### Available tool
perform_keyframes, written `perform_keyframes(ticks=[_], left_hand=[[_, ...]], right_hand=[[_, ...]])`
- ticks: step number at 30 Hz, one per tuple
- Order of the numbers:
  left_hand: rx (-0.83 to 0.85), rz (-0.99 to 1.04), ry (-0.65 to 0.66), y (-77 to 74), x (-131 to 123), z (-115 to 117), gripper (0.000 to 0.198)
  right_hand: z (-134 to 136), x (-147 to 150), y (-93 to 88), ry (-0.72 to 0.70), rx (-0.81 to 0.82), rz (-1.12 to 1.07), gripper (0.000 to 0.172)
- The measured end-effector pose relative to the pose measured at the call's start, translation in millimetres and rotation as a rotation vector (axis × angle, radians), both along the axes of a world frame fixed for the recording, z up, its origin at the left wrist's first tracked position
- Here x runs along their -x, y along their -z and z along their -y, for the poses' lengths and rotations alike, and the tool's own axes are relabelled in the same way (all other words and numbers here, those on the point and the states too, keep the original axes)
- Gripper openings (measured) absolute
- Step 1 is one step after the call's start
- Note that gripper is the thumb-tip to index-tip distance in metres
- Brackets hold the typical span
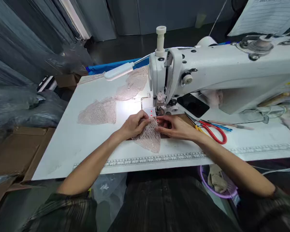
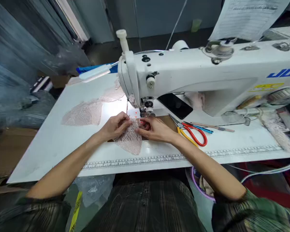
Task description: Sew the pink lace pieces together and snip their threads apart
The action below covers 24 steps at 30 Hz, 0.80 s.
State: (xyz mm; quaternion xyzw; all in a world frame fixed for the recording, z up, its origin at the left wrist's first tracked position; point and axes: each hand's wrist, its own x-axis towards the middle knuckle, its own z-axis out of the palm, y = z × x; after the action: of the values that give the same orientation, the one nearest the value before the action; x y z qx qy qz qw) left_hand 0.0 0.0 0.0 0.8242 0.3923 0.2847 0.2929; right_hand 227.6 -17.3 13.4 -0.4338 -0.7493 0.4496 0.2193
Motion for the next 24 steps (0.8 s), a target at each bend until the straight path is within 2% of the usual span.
perform_keyframes(ticks=[2, 4, 7, 10, 15, 17, 21, 22, 24], left_hand=[[0.009, 0.0, 0.006, 1.9, 1, 1, 0.014], [0.006, 0.002, 0.005, 3.2, 2, 0, 0.016], [-0.023, 0.009, -0.01, 3.8, 3, -3, 0.019], [-0.076, 0.002, -0.007, 6.0, 5, -8, 0.021], [-0.221, -0.046, -0.03, 17.1, 15, -21, 0.023], [-0.276, -0.11, -0.084, 18.1, 18, -24, 0.022], [-0.46, -0.38, -0.33, 7.6, 8, -13, 0.021], [-0.464, -0.442, -0.361, 4.4, 3, -5, 0.023], [-0.384, -0.518, -0.322, 0.4, -8, 11, 0.032]], right_hand=[[-6, 8, 6.1, -0.003, 0.078, -0.066, 0.03], [-10, 15, 11.0, 0.051, 0.162, -0.135, 0.03], [-12, 21, 14.1, 0.251, 0.3, -0.245, 0.028], [-11, 22, 11.8, 0.38, 0.397, -0.327, 0.03], [-12, 13, 5.3, 0.477, 0.445, -0.388, 0.029], [-13, 9, 4.9, 0.491, 0.46, -0.398, 0.029], [-13, 6, 8.8, 0.444, 0.4, -0.402, 0.032], [-12, 7, 10.2, 0.417, 0.362, -0.416, 0.033], [-10, 11, 11.8, 0.343, 0.277, -0.461, 0.037]])
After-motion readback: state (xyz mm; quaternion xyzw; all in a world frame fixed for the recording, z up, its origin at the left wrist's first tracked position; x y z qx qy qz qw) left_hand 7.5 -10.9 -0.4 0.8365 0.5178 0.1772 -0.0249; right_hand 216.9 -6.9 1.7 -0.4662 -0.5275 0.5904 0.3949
